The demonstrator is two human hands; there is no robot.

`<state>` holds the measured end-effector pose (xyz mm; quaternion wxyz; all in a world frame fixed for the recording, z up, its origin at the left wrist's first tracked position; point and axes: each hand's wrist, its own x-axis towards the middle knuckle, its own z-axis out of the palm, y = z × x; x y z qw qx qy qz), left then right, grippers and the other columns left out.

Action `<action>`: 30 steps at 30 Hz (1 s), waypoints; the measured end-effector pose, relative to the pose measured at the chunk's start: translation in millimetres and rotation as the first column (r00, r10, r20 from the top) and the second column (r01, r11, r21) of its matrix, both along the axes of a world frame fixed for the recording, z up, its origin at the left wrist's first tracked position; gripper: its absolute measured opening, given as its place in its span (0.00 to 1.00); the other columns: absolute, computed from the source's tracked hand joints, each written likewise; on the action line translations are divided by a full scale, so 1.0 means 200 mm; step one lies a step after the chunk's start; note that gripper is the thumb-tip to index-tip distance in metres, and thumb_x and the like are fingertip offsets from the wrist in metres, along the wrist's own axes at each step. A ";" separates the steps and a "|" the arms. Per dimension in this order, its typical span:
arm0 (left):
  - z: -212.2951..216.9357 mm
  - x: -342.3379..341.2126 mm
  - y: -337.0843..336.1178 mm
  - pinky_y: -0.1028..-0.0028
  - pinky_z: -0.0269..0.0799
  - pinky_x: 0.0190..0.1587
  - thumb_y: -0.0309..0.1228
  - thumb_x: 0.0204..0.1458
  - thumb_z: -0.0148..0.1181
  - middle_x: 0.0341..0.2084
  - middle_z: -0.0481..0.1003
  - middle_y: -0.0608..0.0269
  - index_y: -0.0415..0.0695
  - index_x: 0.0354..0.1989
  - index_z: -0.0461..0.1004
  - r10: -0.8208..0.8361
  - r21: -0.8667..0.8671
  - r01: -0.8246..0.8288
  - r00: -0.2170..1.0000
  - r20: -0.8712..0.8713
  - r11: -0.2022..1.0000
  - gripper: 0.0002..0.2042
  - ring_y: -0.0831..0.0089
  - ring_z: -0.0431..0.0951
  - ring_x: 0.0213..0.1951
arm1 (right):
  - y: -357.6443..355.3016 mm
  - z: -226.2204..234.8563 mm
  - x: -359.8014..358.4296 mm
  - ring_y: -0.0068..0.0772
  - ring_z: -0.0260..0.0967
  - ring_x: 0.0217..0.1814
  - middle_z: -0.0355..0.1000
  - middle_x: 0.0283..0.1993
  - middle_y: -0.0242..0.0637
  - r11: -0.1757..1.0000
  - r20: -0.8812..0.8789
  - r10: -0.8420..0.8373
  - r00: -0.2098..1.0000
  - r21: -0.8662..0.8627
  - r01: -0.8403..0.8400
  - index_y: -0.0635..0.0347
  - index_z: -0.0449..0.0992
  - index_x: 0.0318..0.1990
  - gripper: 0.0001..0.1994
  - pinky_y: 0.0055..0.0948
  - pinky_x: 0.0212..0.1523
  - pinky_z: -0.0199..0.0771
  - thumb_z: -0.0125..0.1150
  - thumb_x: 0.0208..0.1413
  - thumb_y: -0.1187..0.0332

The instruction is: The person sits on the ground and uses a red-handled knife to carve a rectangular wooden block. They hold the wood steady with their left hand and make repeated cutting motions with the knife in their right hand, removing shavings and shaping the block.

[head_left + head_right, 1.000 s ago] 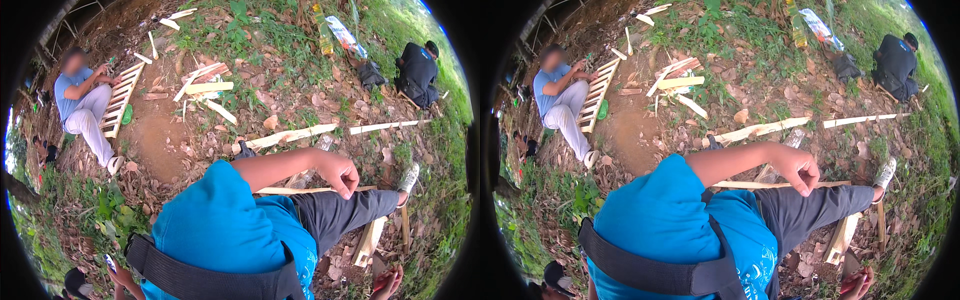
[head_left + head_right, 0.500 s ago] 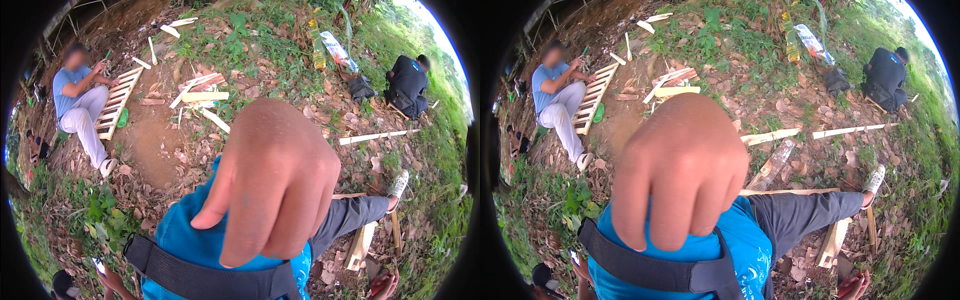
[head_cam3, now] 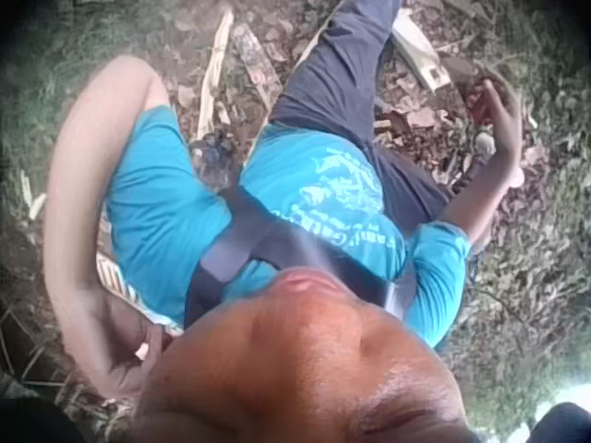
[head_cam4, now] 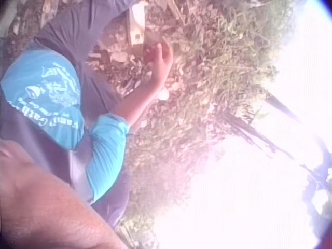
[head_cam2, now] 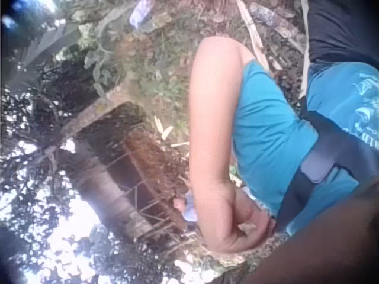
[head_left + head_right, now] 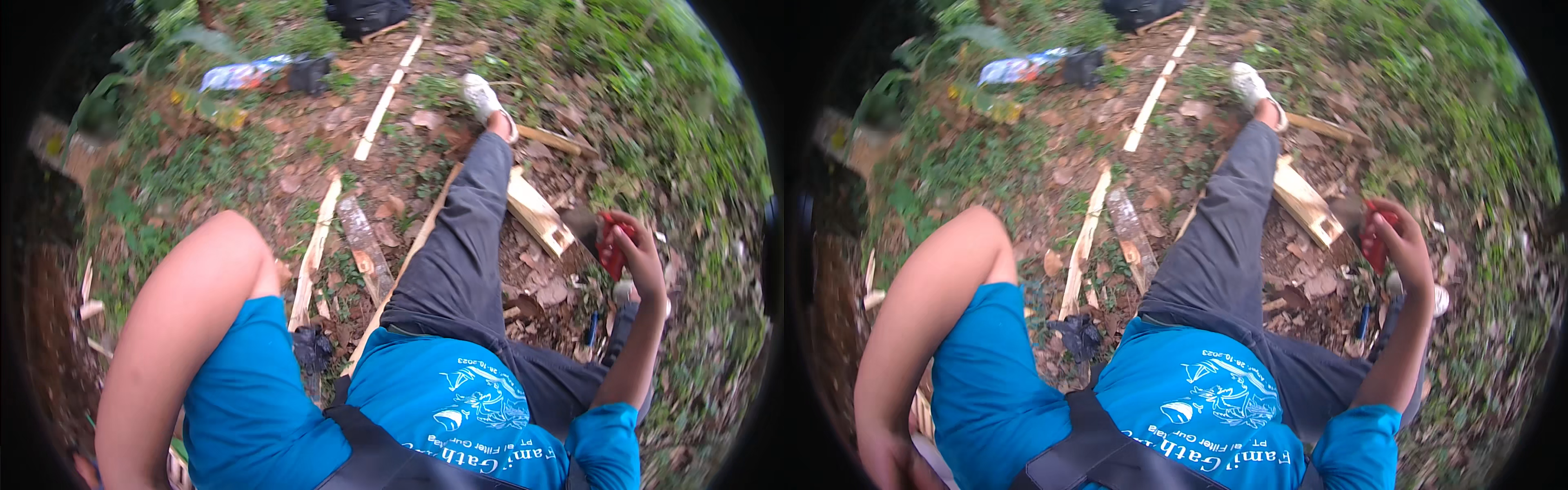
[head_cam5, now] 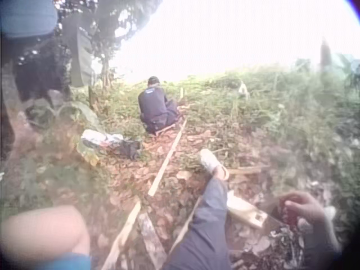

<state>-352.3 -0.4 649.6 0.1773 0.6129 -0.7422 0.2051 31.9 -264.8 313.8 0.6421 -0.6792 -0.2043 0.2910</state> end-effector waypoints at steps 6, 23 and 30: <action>-0.18 0.47 0.11 0.79 0.62 0.18 0.17 0.48 0.56 0.13 0.67 0.69 0.40 0.14 0.69 -0.394 -0.147 0.376 0.754 -0.526 0.915 0.12 0.79 0.69 0.16 | -0.30 -0.17 -0.23 0.22 0.73 0.46 0.75 0.52 0.32 0.987 0.009 -0.043 0.999 -0.157 0.044 0.60 0.70 0.65 0.21 0.26 0.50 0.76 0.57 0.65 0.72; -1.82 1.64 -0.38 0.43 0.34 0.77 0.81 0.50 0.33 0.74 0.54 0.50 0.58 0.76 0.56 -0.861 -0.451 -0.738 -0.379 -0.339 0.502 0.51 0.46 0.50 0.75 | -0.16 -0.17 -0.31 0.29 0.74 0.39 0.78 0.37 0.39 0.923 0.136 -0.256 0.957 -0.261 0.284 0.60 0.80 0.52 0.23 0.30 0.43 0.73 0.70 0.57 0.51; -1.80 1.70 -0.65 0.45 0.29 0.78 0.76 0.51 0.47 0.78 0.43 0.48 0.61 0.79 0.48 -0.793 -0.563 -0.559 -0.434 -0.427 0.609 0.51 0.43 0.40 0.78 | -0.10 -0.21 -0.33 0.38 0.77 0.28 0.73 0.23 0.40 0.903 0.264 -0.170 0.950 -0.343 0.257 0.67 0.83 0.43 0.40 0.37 0.33 0.75 0.59 0.52 0.29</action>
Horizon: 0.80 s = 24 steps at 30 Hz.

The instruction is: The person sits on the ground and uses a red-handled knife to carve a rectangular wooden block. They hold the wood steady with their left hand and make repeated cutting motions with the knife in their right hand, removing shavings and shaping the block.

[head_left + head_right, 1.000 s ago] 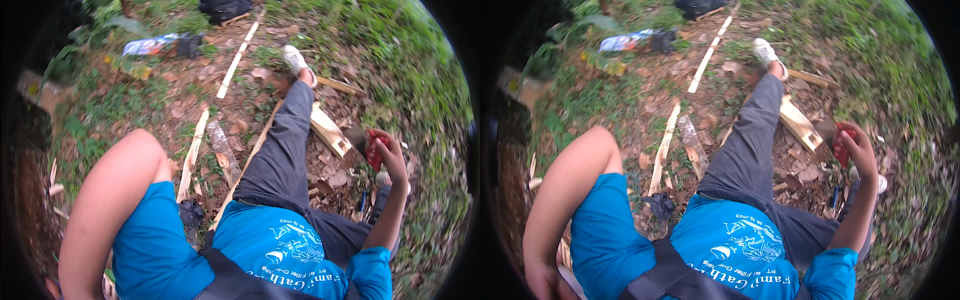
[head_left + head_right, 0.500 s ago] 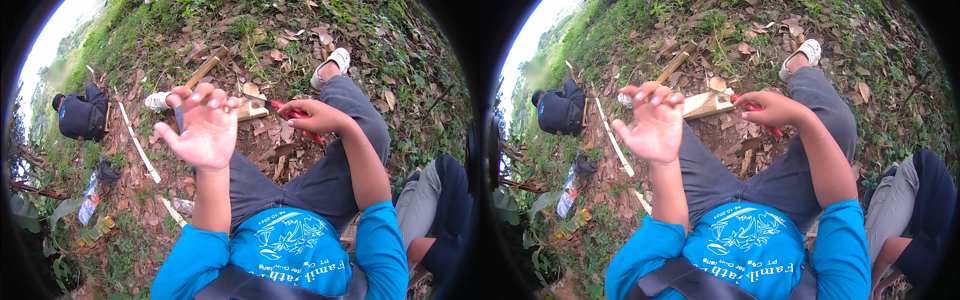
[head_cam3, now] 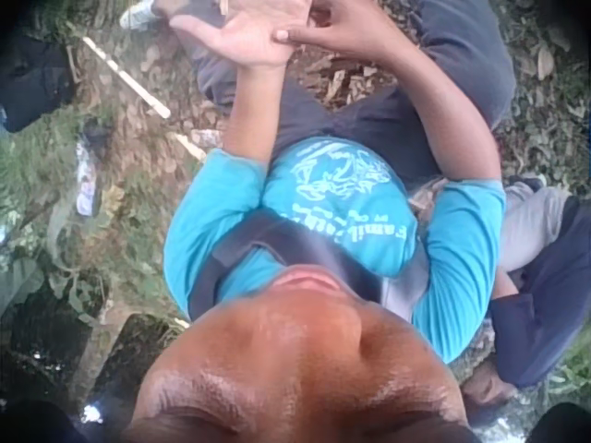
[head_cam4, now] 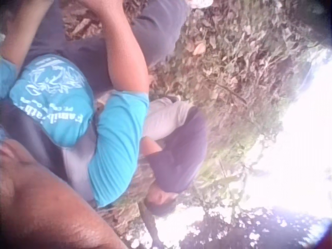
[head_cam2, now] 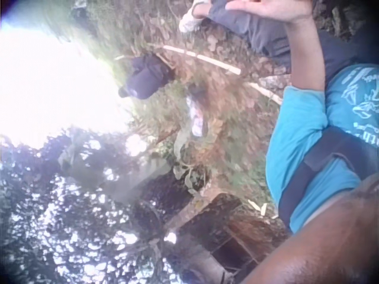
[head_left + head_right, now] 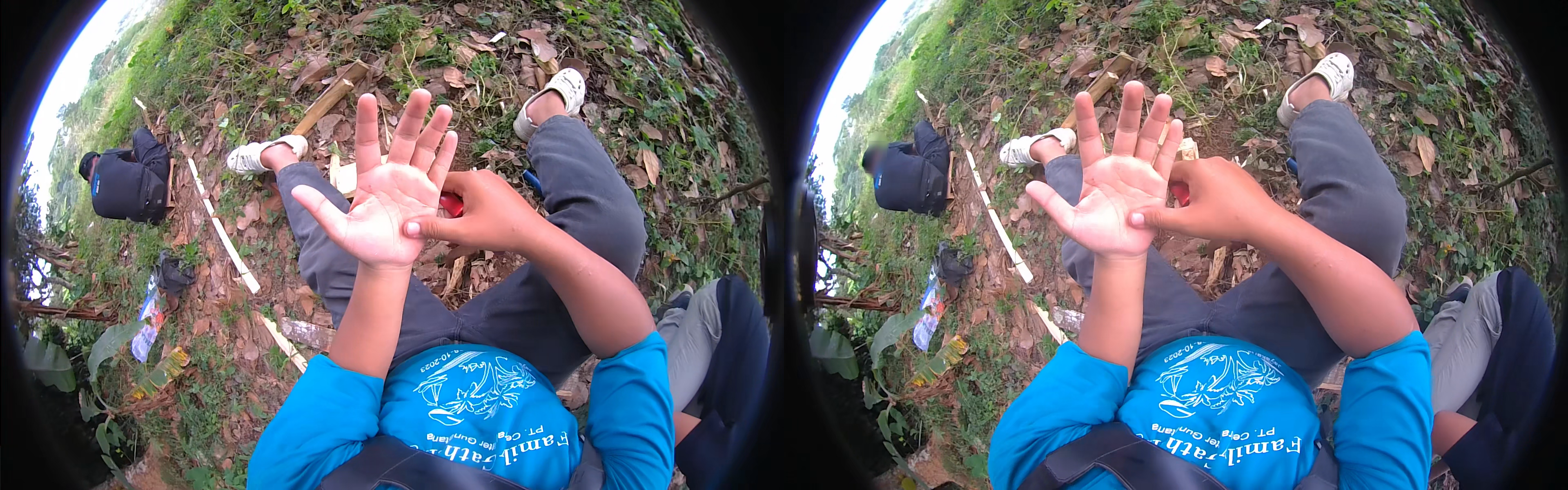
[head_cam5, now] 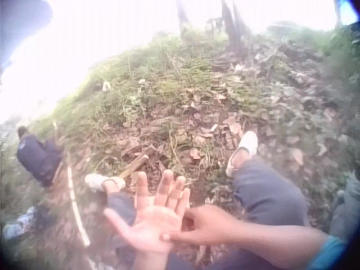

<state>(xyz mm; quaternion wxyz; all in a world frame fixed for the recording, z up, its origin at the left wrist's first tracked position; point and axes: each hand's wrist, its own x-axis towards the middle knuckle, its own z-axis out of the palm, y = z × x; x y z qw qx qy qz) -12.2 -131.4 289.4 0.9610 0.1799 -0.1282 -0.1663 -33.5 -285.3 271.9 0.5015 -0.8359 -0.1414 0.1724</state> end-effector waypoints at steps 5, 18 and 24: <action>0.06 0.01 -0.01 0.47 0.32 0.78 0.77 0.54 0.41 0.78 0.43 0.45 0.59 0.80 0.44 0.031 -0.142 -0.018 0.995 0.091 0.990 0.50 0.41 0.41 0.78 | -0.07 -0.04 0.07 0.32 0.72 0.28 0.70 0.23 0.39 0.873 -0.305 -0.252 0.918 0.337 0.352 0.67 0.83 0.46 0.46 0.34 0.34 0.73 0.29 0.67 0.29; -0.06 -0.08 0.01 0.47 0.38 0.77 0.73 0.61 0.25 0.71 0.56 0.31 0.34 0.70 0.62 -0.195 0.319 0.012 0.813 0.549 0.948 0.50 0.41 0.52 0.74 | -0.02 -0.09 0.09 0.24 0.71 0.29 0.75 0.34 0.38 0.589 -0.411 -0.152 0.899 0.693 0.416 0.66 0.77 0.45 0.48 0.25 0.30 0.71 0.26 0.63 0.23; -0.04 0.01 -0.03 0.52 0.46 0.75 0.77 0.56 0.14 0.65 0.66 0.33 0.31 0.60 0.70 0.092 0.417 -0.342 0.854 0.512 0.842 0.57 0.46 0.63 0.70 | 0.15 -0.15 -0.06 0.27 0.74 0.36 0.78 0.38 0.41 0.883 0.032 -0.135 0.990 0.458 0.106 0.65 0.75 0.55 0.35 0.28 0.38 0.74 0.71 0.50 0.44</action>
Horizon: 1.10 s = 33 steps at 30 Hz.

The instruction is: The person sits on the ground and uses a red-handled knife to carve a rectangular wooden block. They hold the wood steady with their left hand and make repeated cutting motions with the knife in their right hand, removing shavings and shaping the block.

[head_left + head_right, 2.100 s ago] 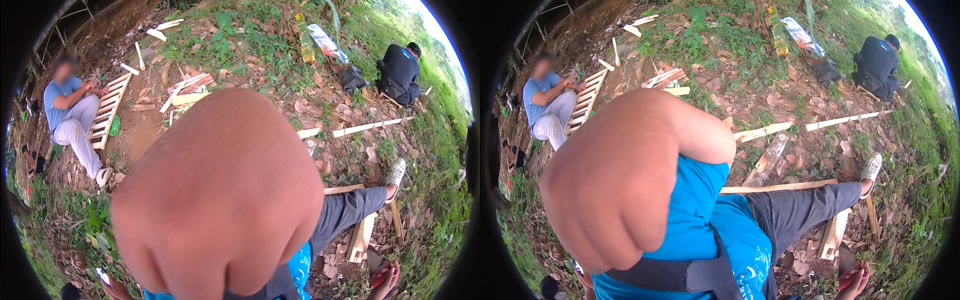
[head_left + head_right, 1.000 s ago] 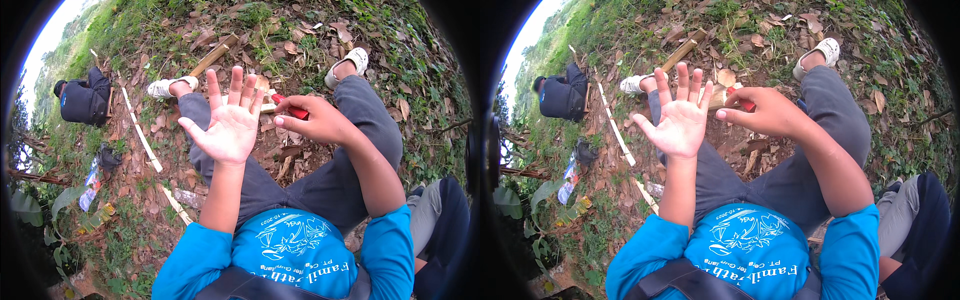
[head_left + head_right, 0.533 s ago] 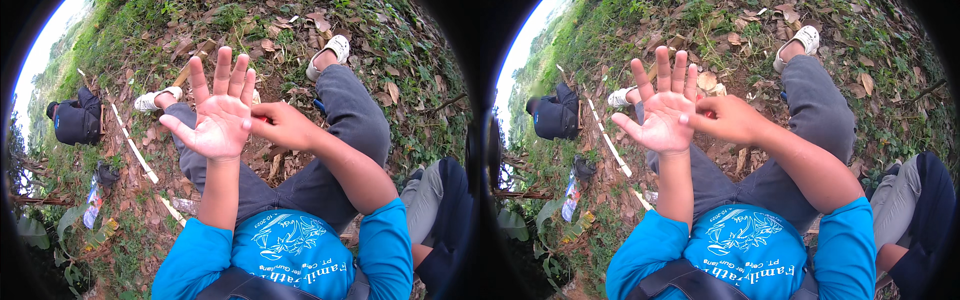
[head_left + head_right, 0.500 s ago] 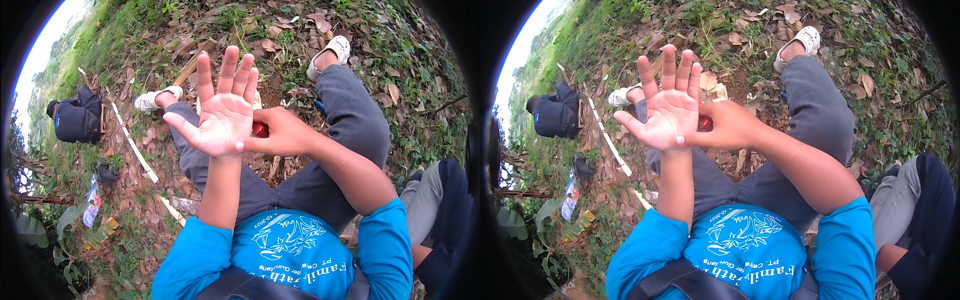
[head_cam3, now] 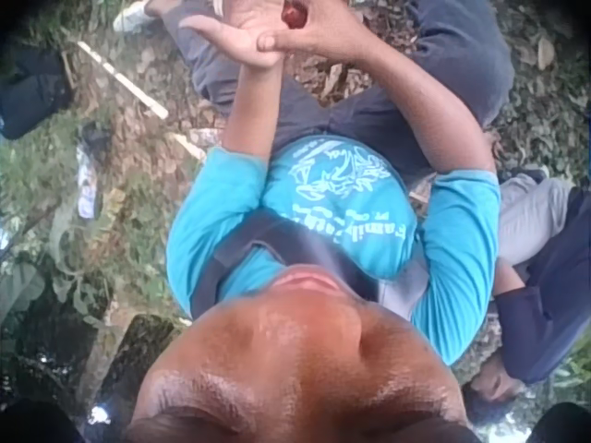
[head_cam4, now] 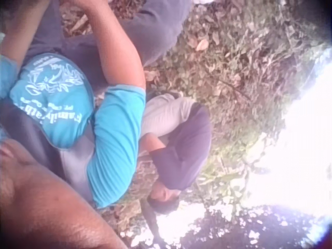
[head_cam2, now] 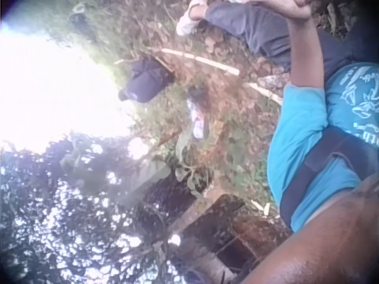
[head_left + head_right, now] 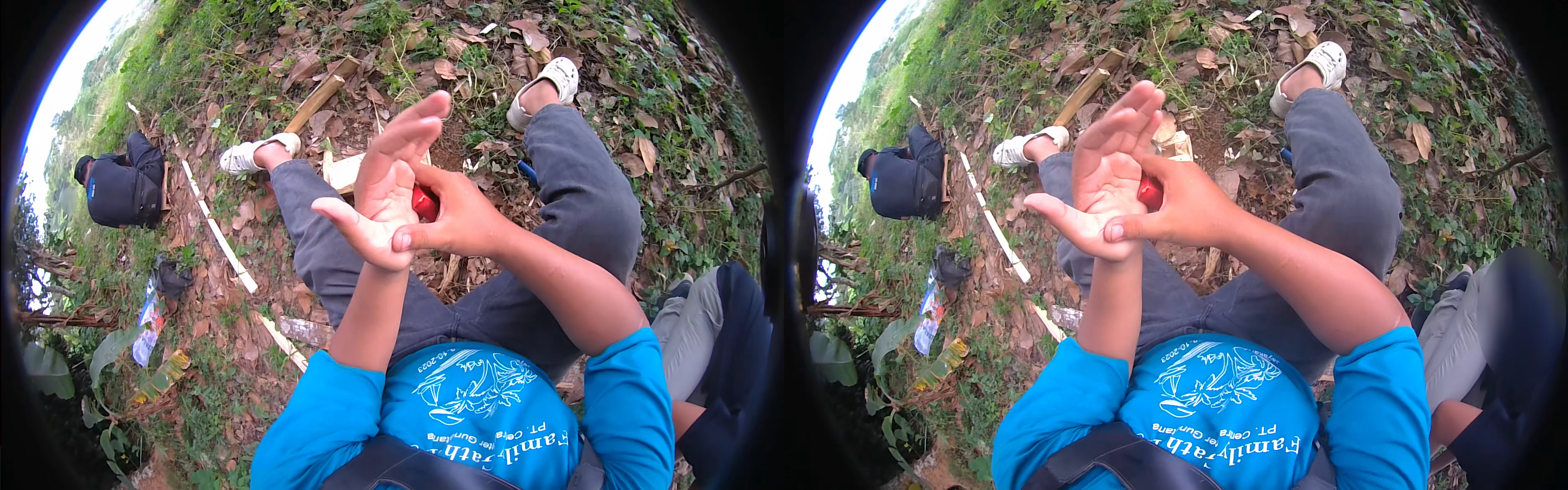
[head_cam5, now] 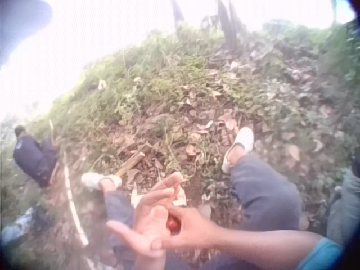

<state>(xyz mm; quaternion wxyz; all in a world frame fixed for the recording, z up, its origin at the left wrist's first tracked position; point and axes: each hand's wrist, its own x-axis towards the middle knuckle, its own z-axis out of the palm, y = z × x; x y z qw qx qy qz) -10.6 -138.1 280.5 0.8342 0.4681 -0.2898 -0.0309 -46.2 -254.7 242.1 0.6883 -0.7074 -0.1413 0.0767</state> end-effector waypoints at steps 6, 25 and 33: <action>0.04 -0.09 0.01 0.48 0.49 0.74 0.78 0.54 0.13 0.63 0.69 0.33 0.34 0.57 0.73 0.014 0.175 -0.032 0.995 0.101 0.984 0.57 0.45 0.66 0.68 | -0.07 0.04 0.06 0.21 0.68 0.25 0.70 0.26 0.31 0.948 -0.420 -0.077 0.904 0.251 0.197 0.62 0.77 0.39 0.30 0.24 0.25 0.70 0.50 0.68 0.38; -1.31 0.49 1.06 0.46 0.58 0.70 0.37 0.32 0.84 0.73 0.54 0.53 0.55 0.78 0.46 -0.152 0.729 -0.374 0.923 0.354 -0.573 0.62 0.51 0.54 0.73 | -0.08 0.13 -0.04 0.53 0.79 0.40 0.80 0.33 0.44 0.834 -0.088 0.363 0.928 -0.414 -0.365 0.54 0.79 0.47 0.19 0.51 0.41 0.77 0.70 0.53 0.55; -1.40 0.52 1.01 0.51 0.63 0.67 0.39 0.35 0.81 0.66 0.63 0.52 0.52 0.75 0.52 -0.018 0.791 -0.219 0.967 0.256 -0.571 0.56 0.50 0.61 0.69 | -0.11 0.16 0.00 0.40 0.81 0.31 0.80 0.30 0.39 0.964 0.009 -0.262 0.965 0.036 0.262 0.60 0.81 0.36 0.12 0.39 0.35 0.78 0.66 0.54 0.59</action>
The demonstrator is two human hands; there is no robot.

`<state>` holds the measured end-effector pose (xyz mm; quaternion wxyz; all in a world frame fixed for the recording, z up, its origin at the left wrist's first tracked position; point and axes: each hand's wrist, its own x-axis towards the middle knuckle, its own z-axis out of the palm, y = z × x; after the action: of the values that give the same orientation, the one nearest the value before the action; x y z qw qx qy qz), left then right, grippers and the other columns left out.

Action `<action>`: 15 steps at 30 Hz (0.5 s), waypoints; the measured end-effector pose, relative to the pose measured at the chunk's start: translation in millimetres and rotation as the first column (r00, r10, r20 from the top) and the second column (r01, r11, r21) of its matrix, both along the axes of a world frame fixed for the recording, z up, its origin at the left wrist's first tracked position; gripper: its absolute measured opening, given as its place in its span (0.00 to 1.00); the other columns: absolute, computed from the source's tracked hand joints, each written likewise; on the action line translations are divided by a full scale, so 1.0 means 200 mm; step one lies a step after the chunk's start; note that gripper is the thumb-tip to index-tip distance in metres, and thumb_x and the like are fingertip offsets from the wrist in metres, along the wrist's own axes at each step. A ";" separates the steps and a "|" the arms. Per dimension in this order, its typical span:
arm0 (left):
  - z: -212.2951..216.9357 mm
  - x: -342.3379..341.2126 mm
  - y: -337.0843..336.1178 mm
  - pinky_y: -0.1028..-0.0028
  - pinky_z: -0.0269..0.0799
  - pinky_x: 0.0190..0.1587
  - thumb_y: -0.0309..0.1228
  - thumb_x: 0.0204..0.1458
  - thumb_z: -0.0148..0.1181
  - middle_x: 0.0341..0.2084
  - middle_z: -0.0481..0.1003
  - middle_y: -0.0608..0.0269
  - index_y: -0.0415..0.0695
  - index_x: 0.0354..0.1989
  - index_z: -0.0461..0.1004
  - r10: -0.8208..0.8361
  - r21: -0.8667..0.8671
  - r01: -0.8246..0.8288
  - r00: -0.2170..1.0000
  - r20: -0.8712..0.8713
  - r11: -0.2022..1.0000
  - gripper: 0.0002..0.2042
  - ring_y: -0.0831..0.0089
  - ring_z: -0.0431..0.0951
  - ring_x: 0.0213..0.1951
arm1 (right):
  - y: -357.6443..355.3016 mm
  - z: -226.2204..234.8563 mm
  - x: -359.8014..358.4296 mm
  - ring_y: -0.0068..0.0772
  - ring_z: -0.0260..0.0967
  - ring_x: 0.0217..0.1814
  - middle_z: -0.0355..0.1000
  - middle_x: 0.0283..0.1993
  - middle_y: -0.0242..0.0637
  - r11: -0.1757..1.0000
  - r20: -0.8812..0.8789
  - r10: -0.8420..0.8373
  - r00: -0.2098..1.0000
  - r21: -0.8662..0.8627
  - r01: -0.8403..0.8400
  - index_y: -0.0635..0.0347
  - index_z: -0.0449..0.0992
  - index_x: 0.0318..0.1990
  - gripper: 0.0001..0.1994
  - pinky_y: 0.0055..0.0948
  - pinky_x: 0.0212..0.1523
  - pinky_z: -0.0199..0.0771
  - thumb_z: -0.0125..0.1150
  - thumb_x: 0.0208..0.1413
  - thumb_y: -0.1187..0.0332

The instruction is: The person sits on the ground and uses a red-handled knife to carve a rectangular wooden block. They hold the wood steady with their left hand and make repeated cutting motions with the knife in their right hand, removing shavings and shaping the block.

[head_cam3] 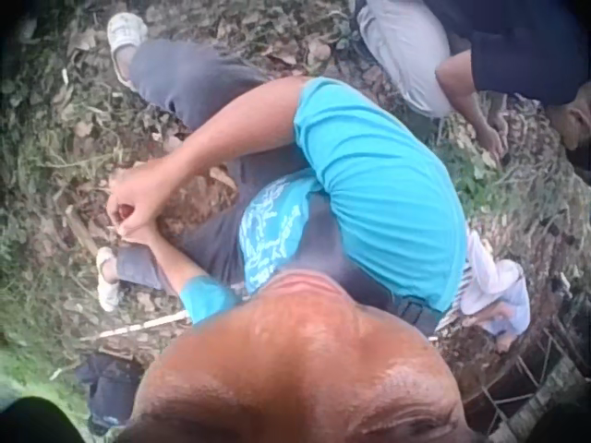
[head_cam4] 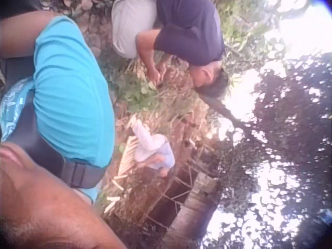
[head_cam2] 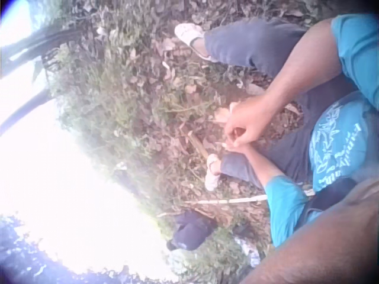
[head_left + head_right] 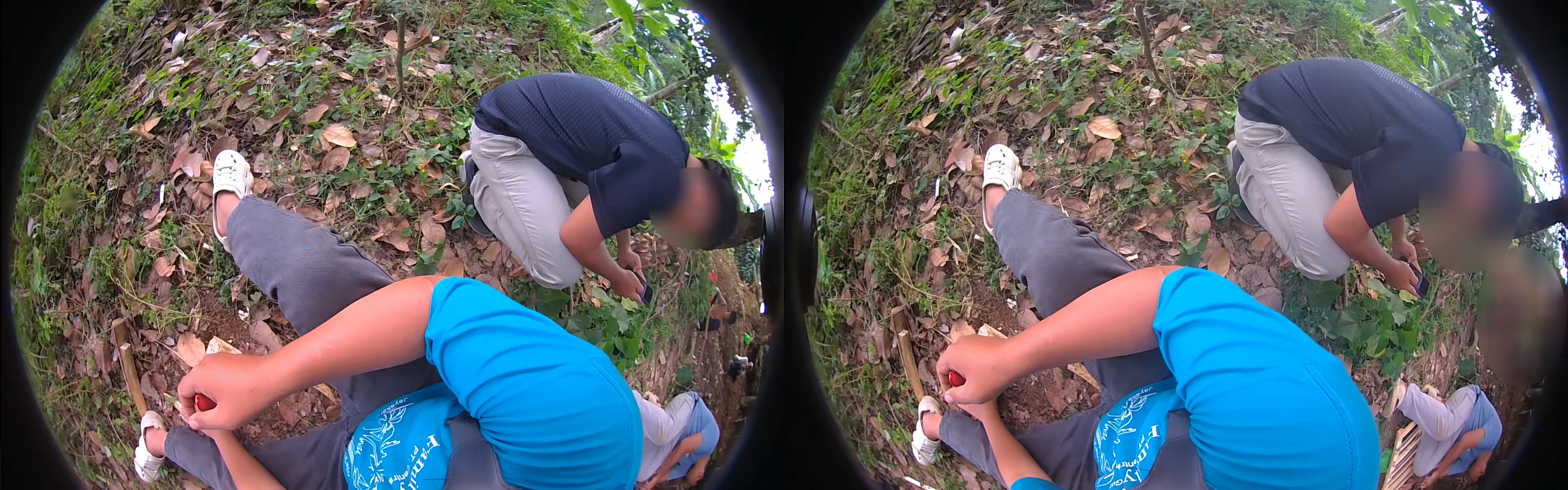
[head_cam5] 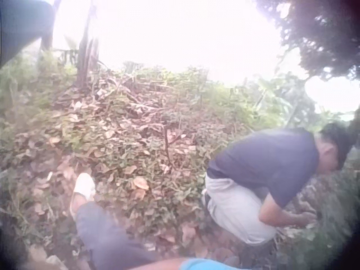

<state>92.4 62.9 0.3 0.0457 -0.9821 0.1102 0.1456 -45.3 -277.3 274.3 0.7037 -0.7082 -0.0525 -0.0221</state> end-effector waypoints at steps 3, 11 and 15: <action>0.06 -0.08 0.04 0.52 0.64 0.67 0.39 0.33 0.82 0.65 0.64 0.50 0.50 0.75 0.53 0.028 -0.020 -0.029 0.997 -0.065 0.999 0.56 0.49 0.62 0.68 | -0.03 0.08 -0.01 0.34 0.81 0.31 0.81 0.31 0.38 0.941 -0.148 0.244 0.958 0.276 -0.197 0.62 0.81 0.40 0.16 0.34 0.36 0.80 0.68 0.55 0.58; 0.21 -0.15 0.02 0.54 0.65 0.67 0.41 0.28 0.84 0.62 0.66 0.46 0.46 0.73 0.54 -0.015 -0.134 -0.027 0.953 -0.302 0.991 0.58 0.46 0.64 0.66 | 0.12 0.01 0.05 0.27 0.80 0.31 0.82 0.34 0.38 0.865 0.079 0.422 0.903 0.264 -0.428 0.64 0.81 0.45 0.20 0.27 0.37 0.79 0.70 0.54 0.55; 0.30 -0.12 0.05 0.55 0.65 0.67 0.41 0.26 0.85 0.61 0.67 0.44 0.44 0.72 0.55 -0.059 -0.188 -0.019 0.915 -0.399 0.982 0.59 0.45 0.65 0.65 | 0.08 0.11 -0.04 0.24 0.79 0.34 0.82 0.33 0.39 0.834 0.045 0.377 0.925 0.417 -0.360 0.64 0.81 0.43 0.16 0.26 0.38 0.78 0.71 0.53 0.61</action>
<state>68.2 72.4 61.0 -0.0694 -0.9297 0.1407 0.3331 -52.8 -261.7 296.9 0.8305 -0.5180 -0.1684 0.1167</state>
